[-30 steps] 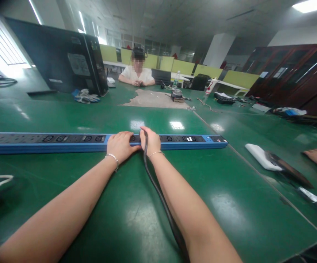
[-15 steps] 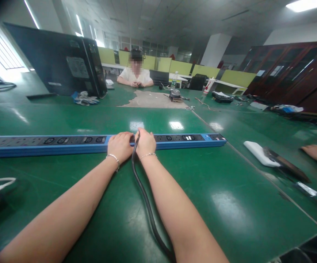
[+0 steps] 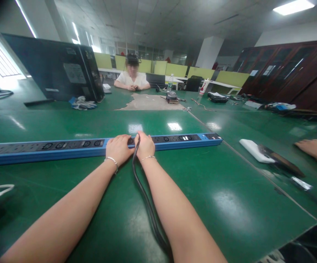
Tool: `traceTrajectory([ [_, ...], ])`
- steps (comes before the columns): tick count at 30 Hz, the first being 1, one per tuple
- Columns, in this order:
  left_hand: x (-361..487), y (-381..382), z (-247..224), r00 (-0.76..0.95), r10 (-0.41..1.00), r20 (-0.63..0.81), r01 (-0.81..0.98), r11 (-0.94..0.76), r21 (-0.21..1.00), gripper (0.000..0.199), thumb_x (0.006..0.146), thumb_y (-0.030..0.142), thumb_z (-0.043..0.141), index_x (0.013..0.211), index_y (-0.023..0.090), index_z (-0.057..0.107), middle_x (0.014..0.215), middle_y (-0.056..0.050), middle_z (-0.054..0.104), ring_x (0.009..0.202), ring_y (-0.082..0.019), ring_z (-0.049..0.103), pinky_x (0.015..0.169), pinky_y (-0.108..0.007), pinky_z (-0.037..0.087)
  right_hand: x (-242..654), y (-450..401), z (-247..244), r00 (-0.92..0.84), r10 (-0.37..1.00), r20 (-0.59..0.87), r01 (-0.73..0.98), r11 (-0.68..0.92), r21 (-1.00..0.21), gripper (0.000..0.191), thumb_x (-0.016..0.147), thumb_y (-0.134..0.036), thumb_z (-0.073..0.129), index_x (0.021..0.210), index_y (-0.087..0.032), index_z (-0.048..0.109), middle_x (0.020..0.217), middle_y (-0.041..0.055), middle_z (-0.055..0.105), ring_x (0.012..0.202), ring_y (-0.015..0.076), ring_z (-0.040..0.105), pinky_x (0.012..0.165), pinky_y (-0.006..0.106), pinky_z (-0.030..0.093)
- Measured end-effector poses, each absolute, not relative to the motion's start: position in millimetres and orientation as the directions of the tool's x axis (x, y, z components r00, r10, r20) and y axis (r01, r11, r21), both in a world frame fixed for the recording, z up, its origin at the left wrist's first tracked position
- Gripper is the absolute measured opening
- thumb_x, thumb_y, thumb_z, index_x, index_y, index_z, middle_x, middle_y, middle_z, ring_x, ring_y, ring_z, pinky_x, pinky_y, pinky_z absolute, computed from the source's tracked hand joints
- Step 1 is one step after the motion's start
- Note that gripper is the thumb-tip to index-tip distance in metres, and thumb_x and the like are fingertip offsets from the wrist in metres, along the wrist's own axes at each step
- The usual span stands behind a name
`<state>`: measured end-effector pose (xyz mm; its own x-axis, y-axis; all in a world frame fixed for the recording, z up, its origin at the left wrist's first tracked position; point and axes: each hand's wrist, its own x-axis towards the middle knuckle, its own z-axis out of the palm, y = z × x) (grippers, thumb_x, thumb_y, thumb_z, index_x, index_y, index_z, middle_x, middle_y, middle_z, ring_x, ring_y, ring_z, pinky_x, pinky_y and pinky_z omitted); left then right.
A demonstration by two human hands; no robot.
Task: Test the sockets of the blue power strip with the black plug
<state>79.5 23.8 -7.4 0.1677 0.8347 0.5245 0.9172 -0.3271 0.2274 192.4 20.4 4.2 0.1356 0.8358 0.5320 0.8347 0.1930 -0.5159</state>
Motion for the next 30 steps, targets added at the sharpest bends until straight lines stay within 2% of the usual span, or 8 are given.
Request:
traceTrajectory([
  [2,79.7,23.7,-7.4,0.164,0.836,0.524,0.919,-0.323,0.227,0.046,0.076,0.047,0.052,0.111,0.019,0.059,0.115,-0.008,0.064,0.111,-0.025,0.053,0.094,-0.040,0.034,192.6,20.3,2.5,0.134,0.842,0.522,0.848,0.175,-0.501,0.033,0.091,-0.024,0.039,0.114,-0.017,0.062,0.108,0.0065,0.068,0.098,0.0182,0.062,0.097,0.033,0.040],
  [8,80.2,23.5,-7.3,0.164,0.831,0.531,0.917,-0.328,0.229,0.043,0.079,0.046,0.049,0.111,0.018,0.059,0.114,-0.009,0.064,0.110,-0.026,0.054,0.094,-0.041,0.035,201.7,12.2,-7.8,-0.041,0.821,0.570,0.887,0.292,-0.357,0.036,0.091,-0.022,0.037,0.122,-0.019,0.055,0.127,0.0068,0.057,0.120,0.0165,0.049,0.107,0.038,0.028],
  [12,78.9,22.6,-6.4,0.174,0.837,0.518,0.915,-0.332,0.229,0.049,0.077,0.050,0.052,0.113,0.017,0.058,0.116,-0.011,0.063,0.112,-0.027,0.053,0.094,-0.043,0.035,217.7,8.3,-7.5,-0.162,0.853,0.497,0.860,0.369,-0.353,0.048,0.086,-0.020,0.042,0.134,-0.022,0.043,0.136,0.0065,0.049,0.126,0.0154,0.043,0.107,0.039,0.028],
  [16,78.1,19.5,-3.9,0.225,0.805,0.549,0.894,-0.394,0.212,0.058,0.076,0.047,0.056,0.128,0.021,0.048,0.128,-0.009,0.056,0.118,-0.026,0.048,0.096,-0.042,0.035,225.8,8.7,-10.8,-0.201,0.863,0.463,0.837,0.397,-0.376,0.061,0.080,-0.016,0.044,0.141,-0.015,0.032,0.134,0.0098,0.050,0.123,0.0166,0.045,0.108,0.037,0.027],
  [18,79.2,17.9,-3.0,0.306,0.770,0.560,0.860,-0.476,0.185,0.055,0.080,0.039,0.053,0.133,0.027,0.042,0.133,-0.004,0.053,0.124,-0.023,0.044,0.098,-0.039,0.034,225.3,7.8,-14.7,-0.170,0.860,0.480,0.859,0.368,-0.355,0.063,0.079,-0.016,0.045,0.141,-0.011,0.032,0.136,0.0113,0.048,0.127,0.0188,0.041,0.110,0.038,0.024],
  [22,85.5,17.5,-1.7,0.351,0.777,0.522,0.835,-0.512,0.201,0.042,0.086,0.032,0.045,0.128,0.032,0.048,0.128,0.001,0.058,0.126,-0.019,0.043,0.103,-0.039,0.030,225.0,4.5,-18.9,-0.149,0.854,0.498,0.902,0.324,-0.285,0.062,0.078,-0.015,0.045,0.139,-0.009,0.036,0.142,0.0102,0.041,0.133,0.0212,0.031,0.111,0.039,0.021],
  [26,94.8,21.3,1.8,0.298,0.799,0.522,0.846,-0.474,0.242,0.036,0.085,0.030,0.046,0.120,0.030,0.054,0.120,0.000,0.063,0.114,-0.018,0.054,0.101,-0.039,0.032,232.3,4.7,-16.6,-0.178,0.867,0.466,0.922,0.312,-0.228,0.061,0.077,-0.016,0.046,0.137,-0.013,0.040,0.144,0.0093,0.037,0.135,0.0216,0.028,0.109,0.039,0.023],
  [30,100.5,26.1,8.2,0.308,0.819,0.484,0.860,-0.457,0.227,0.032,0.085,0.029,0.046,0.115,0.029,0.057,0.114,-0.001,0.066,0.100,-0.019,0.062,0.090,-0.036,0.041,236.8,6.0,-16.8,-0.183,0.861,0.475,0.927,0.311,-0.207,0.057,0.078,-0.018,0.046,0.136,-0.014,0.042,0.143,0.0086,0.040,0.132,0.0212,0.032,0.108,0.039,0.024],
])
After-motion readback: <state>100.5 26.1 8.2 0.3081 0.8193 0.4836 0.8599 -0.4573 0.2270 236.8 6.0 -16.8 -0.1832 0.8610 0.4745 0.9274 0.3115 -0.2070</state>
